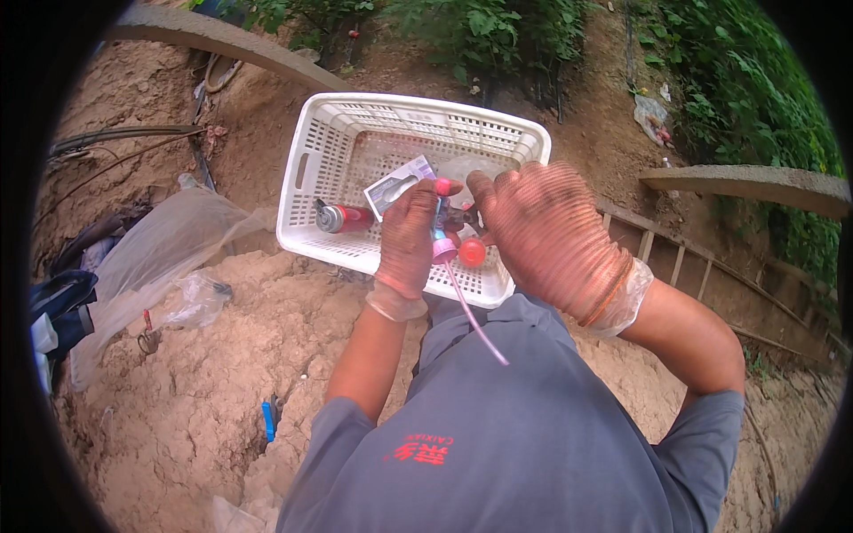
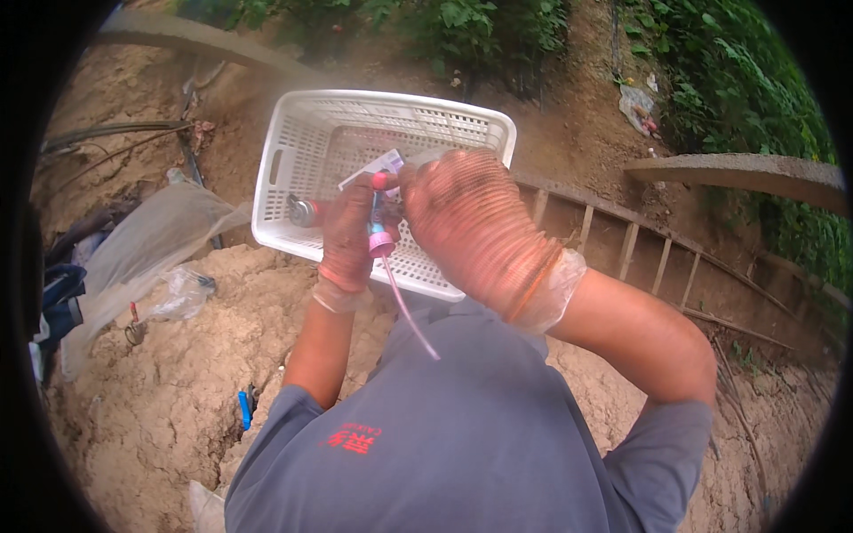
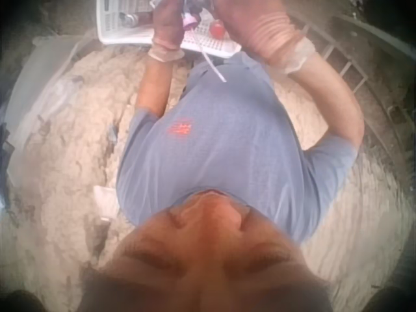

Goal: The person receives a red plastic bottle cap and places it into a white basket. They then use pliers and scissors to cut and trim a pink plastic tube attached to a small irrigation valve, repeatedly adjusting and inspecting the components. The person places the modified parts into the basket and continues handling the tools and components.

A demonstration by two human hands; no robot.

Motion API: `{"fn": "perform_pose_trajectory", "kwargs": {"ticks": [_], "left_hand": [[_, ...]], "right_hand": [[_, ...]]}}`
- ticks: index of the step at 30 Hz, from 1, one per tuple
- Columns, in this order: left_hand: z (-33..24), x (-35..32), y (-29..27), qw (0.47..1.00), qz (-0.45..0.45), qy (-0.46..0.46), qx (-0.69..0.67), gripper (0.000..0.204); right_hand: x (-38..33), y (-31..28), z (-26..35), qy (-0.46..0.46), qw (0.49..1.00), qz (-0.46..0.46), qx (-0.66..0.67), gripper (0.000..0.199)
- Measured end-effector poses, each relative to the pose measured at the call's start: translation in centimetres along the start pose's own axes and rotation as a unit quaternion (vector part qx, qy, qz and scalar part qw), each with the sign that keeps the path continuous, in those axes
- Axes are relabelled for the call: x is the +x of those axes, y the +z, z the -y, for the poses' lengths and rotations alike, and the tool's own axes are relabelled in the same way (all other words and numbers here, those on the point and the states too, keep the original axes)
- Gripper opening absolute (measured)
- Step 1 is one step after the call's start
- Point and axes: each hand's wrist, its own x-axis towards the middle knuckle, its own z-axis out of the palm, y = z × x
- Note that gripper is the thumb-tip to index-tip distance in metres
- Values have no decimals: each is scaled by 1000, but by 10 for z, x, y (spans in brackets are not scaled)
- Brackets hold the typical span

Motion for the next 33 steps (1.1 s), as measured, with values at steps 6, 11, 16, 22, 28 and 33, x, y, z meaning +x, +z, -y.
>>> {"fn": "perform_pose_trajectory", "kwargs": {"ticks": [6, 11, 16, 22, 28, 33], "left_hand": [[4, 2, 11, 973, -66, 157, 156, 45], [-3, -5, 20, 936, -105, 181, 283, 45], [11, 3, 11, 948, -83, 202, 230, 45], [6, 3, 8, 996, -45, 81, 8, 45], [7, 6, 13, 994, -66, 91, 3, 45], [12, 8, 15, 994, -80, 71, -34, 43]], "right_hand": [[10, -9, 6, -8, 996, 83, -46, 35], [3, 6, 9, -25, 998, 29, 48, 36], [10, 1, 9, 1, 984, 123, 130, 42], [7, 13, 5, 57, 968, 138, 201, 45], [3, 16, 7, 86, 965, 145, 201, 42], [-2, 25, 9, 114, 960, 147, 209, 56]]}}
